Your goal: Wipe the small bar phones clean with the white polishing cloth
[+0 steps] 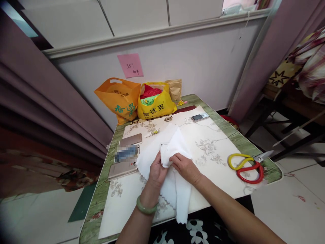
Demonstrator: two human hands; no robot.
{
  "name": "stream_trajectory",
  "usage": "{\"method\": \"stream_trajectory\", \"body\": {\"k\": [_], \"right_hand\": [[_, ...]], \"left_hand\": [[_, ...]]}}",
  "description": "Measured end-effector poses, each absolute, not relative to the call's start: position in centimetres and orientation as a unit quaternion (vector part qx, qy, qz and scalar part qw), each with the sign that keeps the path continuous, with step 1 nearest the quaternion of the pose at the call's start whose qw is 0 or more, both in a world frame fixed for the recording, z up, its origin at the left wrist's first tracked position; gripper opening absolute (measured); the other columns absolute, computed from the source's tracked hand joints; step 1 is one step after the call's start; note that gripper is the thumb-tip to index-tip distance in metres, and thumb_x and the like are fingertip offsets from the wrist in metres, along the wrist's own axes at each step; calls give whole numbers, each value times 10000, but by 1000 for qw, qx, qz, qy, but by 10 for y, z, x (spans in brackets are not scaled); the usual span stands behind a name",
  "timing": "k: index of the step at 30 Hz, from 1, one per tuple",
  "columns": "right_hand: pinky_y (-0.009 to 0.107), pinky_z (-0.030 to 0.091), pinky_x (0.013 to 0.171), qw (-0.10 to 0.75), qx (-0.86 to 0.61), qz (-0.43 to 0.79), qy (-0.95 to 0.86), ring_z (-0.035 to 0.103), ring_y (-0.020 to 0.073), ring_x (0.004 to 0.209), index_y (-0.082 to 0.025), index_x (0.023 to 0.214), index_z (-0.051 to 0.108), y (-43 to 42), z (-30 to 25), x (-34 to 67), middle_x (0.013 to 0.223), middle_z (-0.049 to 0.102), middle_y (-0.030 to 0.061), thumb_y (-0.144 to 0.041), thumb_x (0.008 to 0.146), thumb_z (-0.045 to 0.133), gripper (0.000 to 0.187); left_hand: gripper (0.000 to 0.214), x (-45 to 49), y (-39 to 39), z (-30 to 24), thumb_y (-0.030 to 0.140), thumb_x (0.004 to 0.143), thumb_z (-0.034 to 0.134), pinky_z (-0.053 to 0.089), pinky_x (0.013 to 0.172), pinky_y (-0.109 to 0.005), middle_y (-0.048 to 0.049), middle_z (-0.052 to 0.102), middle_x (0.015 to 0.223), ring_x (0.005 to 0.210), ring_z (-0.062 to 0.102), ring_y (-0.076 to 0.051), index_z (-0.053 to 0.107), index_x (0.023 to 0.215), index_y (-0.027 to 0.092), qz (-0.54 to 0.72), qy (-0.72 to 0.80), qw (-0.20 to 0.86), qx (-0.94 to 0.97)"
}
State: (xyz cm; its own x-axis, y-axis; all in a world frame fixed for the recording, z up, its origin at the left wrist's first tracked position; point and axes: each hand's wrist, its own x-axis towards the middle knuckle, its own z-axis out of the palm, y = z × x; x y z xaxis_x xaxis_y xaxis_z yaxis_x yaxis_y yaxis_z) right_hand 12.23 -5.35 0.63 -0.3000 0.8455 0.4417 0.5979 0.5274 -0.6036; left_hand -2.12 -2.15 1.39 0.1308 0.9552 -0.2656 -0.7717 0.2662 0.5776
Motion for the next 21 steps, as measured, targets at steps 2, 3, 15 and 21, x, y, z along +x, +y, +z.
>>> {"method": "stream_trajectory", "body": {"k": [2,3,15,21], "right_hand": [[310,516,800,408,-467,185,-763,616,181,887,-254,1027,625,-51,4,129,984,628,57,-278,946,460,185],[311,517,781,428,-483,196,-739,616,182,857,-247,990,632,-49,4,132,952,633,54,-298,934,484,166],[300,519,728,476,-481,251,-692,627,179,812,-255,937,707,-45,23,111,881,657,49,-333,897,565,167],[285,496,688,480,-526,212,-669,601,160,730,-243,877,694,-24,13,101,822,636,29,-317,870,596,122]], "left_hand": [[282,-25,-22,15,208,802,612,452,994,-314,-70,692,1123,1103,601,-209,667,1075,161,584,297,743,138],[285,-26,-22,15,199,801,605,451,1002,-336,-78,691,1126,1113,600,-219,664,1076,152,582,295,747,131],[238,-18,-26,14,239,806,638,471,946,-304,-51,706,1032,1001,638,-183,670,1035,179,589,310,736,124],[282,-19,-27,12,278,796,673,452,937,-279,-46,684,1056,991,618,-163,659,1063,187,583,305,737,156]]}}
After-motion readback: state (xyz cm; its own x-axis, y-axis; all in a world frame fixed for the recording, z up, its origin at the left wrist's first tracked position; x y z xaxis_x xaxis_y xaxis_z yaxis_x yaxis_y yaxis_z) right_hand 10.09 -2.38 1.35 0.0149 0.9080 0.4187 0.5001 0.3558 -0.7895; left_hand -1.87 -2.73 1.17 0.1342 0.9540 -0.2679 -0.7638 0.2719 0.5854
